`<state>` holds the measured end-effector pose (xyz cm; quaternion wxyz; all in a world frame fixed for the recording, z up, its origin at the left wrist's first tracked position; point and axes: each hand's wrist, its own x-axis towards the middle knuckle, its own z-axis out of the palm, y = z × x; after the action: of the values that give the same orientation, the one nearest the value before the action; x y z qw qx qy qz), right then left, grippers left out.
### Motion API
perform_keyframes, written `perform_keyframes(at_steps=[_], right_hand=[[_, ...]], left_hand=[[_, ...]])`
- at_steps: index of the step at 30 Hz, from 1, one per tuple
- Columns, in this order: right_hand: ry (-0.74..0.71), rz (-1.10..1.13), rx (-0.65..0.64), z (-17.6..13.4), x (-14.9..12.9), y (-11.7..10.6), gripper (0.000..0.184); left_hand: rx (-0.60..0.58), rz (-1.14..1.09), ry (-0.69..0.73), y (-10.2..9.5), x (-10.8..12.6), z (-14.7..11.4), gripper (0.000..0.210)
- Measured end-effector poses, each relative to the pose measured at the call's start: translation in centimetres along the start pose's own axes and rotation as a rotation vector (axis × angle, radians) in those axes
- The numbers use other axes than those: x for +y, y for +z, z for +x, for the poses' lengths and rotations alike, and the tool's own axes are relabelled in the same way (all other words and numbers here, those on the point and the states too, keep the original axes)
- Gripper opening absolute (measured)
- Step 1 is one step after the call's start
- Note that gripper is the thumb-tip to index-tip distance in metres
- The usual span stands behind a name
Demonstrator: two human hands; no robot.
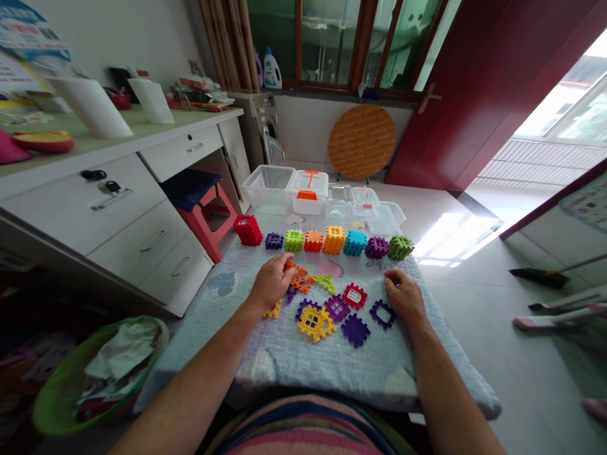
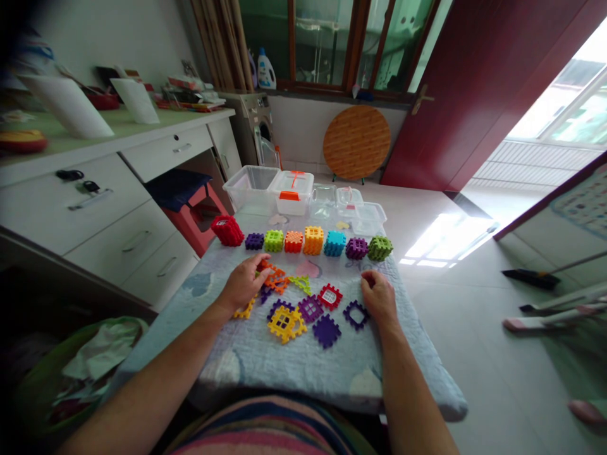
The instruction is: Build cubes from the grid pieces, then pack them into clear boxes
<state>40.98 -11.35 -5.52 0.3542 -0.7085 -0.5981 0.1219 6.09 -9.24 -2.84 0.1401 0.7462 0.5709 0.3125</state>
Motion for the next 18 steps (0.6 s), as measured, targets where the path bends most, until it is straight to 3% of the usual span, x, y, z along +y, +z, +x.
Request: perform_keyframes(at_steps=[5,9,12,18], right_hand=[[0.009,0.007,-0.005,0.0,-0.1,0.0,0.031],[0.011,-0.002,0.003,0.0,-0.1,0.0,0.031],[0.004,-0.002,0.013,0.0,0.0,0.1,0.031],[0.010,0.020,0.021,0.0,0.2,0.3,0.030]], left_hand=[[0.106,0.193,0.102,-0.4,0.4,-0.3,0.031],[-0.117,0.167,0.253,-1.2,1.1,-0.6,0.030],[-0.270,0.167,0.292,-1.2,1.4,-0.7,0.034],[-0.298,0.183,0.271,-0.8,1.2,-0.6,0.022]])
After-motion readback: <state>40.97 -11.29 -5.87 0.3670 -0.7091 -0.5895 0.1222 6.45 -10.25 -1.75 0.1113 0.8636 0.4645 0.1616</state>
